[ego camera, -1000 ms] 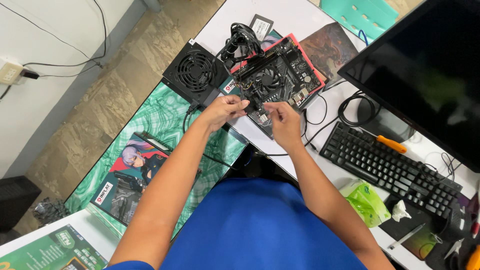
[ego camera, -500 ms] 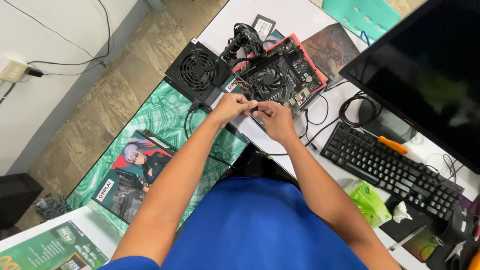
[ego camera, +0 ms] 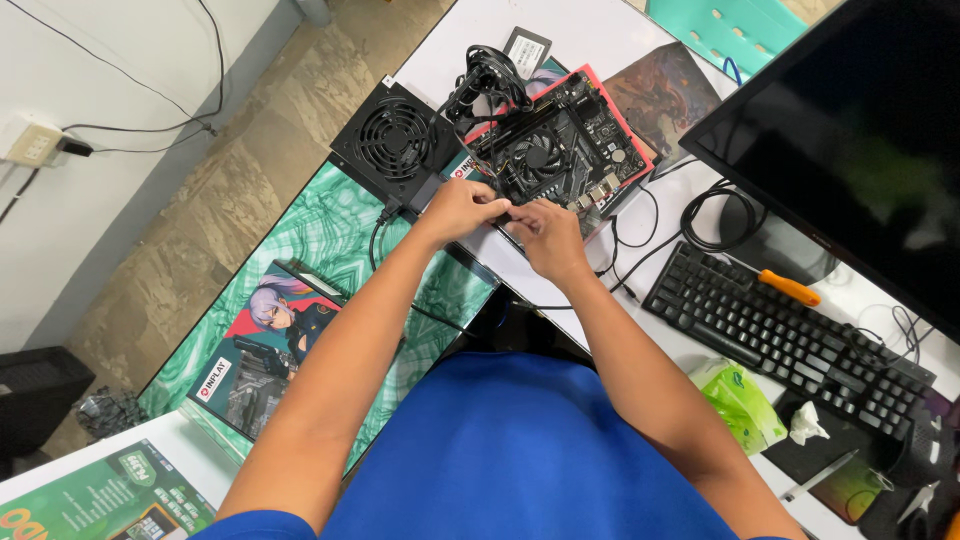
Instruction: The person connects power and data cables to a motherboard, plugs in a power supply, and attaches a monitor cable. They then use a keyboard and mouse to boot the system and navigate the BIOS screen.
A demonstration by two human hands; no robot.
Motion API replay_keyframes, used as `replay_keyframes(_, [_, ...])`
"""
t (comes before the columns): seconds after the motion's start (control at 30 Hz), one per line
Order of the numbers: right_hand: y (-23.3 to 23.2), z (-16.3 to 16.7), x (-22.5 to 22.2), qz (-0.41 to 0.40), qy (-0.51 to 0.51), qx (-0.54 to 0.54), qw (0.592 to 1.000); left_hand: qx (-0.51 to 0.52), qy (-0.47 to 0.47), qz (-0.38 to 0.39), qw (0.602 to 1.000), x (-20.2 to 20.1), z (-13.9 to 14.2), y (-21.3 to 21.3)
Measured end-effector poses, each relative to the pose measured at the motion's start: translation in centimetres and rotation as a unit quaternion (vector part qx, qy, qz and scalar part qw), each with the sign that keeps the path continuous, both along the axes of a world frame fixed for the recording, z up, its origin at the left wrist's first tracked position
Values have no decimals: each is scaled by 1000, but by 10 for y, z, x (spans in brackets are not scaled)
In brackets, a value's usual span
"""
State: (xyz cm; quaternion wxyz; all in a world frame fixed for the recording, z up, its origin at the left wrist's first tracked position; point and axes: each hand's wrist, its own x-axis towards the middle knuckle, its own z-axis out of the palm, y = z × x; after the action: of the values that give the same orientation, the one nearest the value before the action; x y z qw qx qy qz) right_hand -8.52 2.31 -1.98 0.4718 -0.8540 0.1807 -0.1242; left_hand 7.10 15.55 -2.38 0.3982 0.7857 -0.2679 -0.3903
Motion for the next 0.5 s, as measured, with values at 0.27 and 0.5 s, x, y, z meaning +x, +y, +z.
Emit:
replay_keyframes(0.27, [-29,5,-34,-122,-41,-11,992,-45,-12,58,997,-5,-25,-2])
replay_keyframes(0.5, [-24,-16,-64,-117,-69,-45,990,-58,-116,106,986,-26,-35,-11])
